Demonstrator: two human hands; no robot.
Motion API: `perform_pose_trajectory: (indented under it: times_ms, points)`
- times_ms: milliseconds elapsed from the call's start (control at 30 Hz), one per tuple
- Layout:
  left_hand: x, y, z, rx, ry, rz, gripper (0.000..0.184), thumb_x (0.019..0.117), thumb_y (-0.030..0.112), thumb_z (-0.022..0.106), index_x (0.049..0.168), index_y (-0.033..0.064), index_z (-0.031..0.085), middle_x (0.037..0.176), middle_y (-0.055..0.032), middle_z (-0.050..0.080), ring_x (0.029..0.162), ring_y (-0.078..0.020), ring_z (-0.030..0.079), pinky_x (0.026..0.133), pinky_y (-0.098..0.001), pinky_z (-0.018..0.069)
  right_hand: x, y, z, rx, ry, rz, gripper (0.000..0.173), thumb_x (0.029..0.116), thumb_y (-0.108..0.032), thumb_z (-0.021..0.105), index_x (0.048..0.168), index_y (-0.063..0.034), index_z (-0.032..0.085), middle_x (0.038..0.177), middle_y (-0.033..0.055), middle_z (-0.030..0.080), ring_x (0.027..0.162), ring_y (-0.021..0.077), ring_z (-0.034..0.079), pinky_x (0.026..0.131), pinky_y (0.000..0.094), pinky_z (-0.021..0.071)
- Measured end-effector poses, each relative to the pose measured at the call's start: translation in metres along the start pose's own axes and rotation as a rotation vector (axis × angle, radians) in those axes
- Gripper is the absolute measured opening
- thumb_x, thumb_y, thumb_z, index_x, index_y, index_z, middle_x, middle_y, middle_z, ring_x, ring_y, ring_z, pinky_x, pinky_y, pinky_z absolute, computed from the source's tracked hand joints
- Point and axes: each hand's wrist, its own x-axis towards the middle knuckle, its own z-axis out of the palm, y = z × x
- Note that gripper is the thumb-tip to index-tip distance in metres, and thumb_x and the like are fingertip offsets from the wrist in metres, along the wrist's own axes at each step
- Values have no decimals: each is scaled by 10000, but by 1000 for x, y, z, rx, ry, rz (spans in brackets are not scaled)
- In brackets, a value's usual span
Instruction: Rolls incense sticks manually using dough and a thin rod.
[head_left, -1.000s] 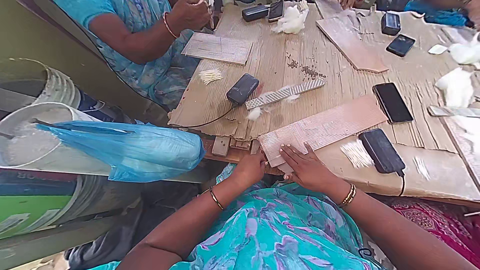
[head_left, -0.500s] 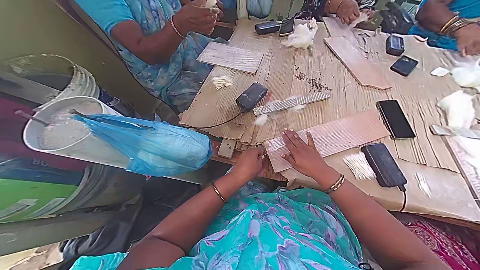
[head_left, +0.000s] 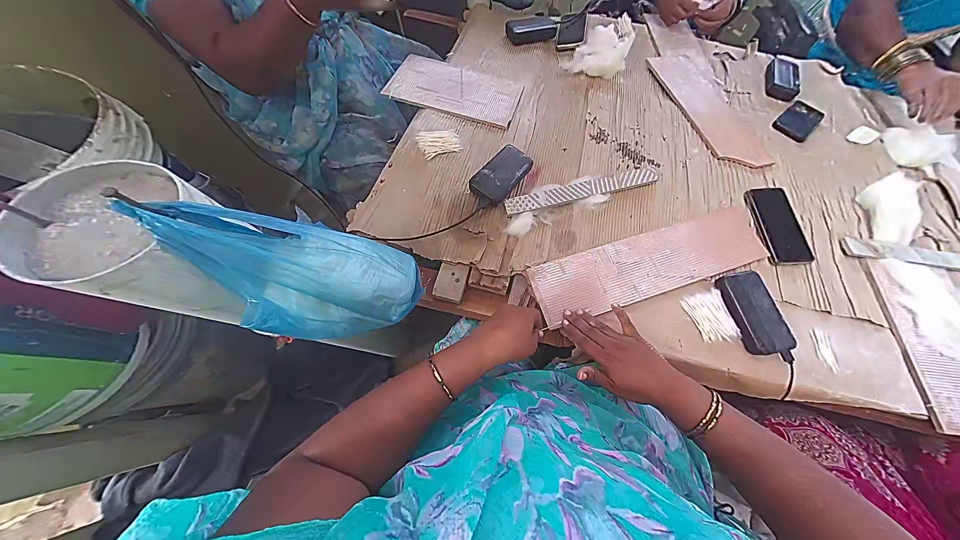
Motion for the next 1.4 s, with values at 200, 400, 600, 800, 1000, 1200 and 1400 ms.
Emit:
perform_pose_trajectory:
  times_ms: [200, 400, 600, 800, 1000, 1200, 1400]
  points:
    - [4, -10, -8, -136, 254, -14, 307, 1103, 182, 452, 1234, -18, 644, 1178, -207, 673, 1142, -330, 646, 1026, -516, 486, 34, 25, -17, -60, 288, 162, 822, 1049, -627, 191, 1617, -39, 273, 1697, 119, 245, 1580, 277, 196, 1199, 719, 61]
    - [15, -16, -6, -52, 310, -41, 312, 1100, 180, 455, 1274, 10, 650, 1265, -194, 661, 1221, -336, 629, 1067, -524, 479, 95, 26, -10, -98, 140, 121, 765, 1065, -585, 287, 1638, -82, 228, 1716, 83, 192, 1594, 238, 132, 1225, 673, 12]
    - [11, -15, -2, -36, 231, -28, 295, 1091, 177, 476, 1246, -7, 647, 1239, -207, 661, 1201, -347, 632, 1048, -536, 483, 66, 10, 4, -75, 61, 76, 885, 1014, -712, 195, 1633, -81, 248, 1709, 101, 211, 1591, 245, 148, 1228, 672, 0]
    - [5, -5, 7, 3, 79, 28, 299, 1086, 173, 488, 1244, -19, 654, 1206, -224, 669, 1167, -354, 638, 1035, -544, 477, 6, -20, 5, -2, -88, 105, 911, 1005, -729, 180, 1643, -79, 197, 1715, 100, 187, 1592, 253, 141, 1221, 676, -19]
    - [-14, 6, 13, 47, 159, 84, 284, 1085, 145, 484, 1237, -5, 671, 1226, -199, 672, 1185, -330, 638, 1047, -517, 481, -28, -26, 26, 103, 377, 88, 612, 1059, -543, 403, 1421, -95, 611, 1467, 77, 601, 1411, 287, 514, 1170, 742, 161]
    - [-40, 17, 23, 13, 227, 155, 273, 1085, 150, 488, 1202, -7, 679, 1186, -188, 680, 1139, -309, 652, 1023, -503, 492, -35, -37, 19, -59, 764, 215, 271, 1003, -268, 596, 1134, -108, 772, 1170, 86, 743, 1145, 316, 674, 1024, 631, 421]
    - [-61, 24, 37, -3, 206, 192, 291, 1091, 172, 479, 1208, -4, 678, 1191, -177, 676, 1126, -280, 648, 1023, -472, 486, -35, -44, 18, -97, 742, 128, 204, 998, -185, 599, 1022, -118, 790, 1006, 62, 764, 1041, 282, 702, 985, 568, 461]
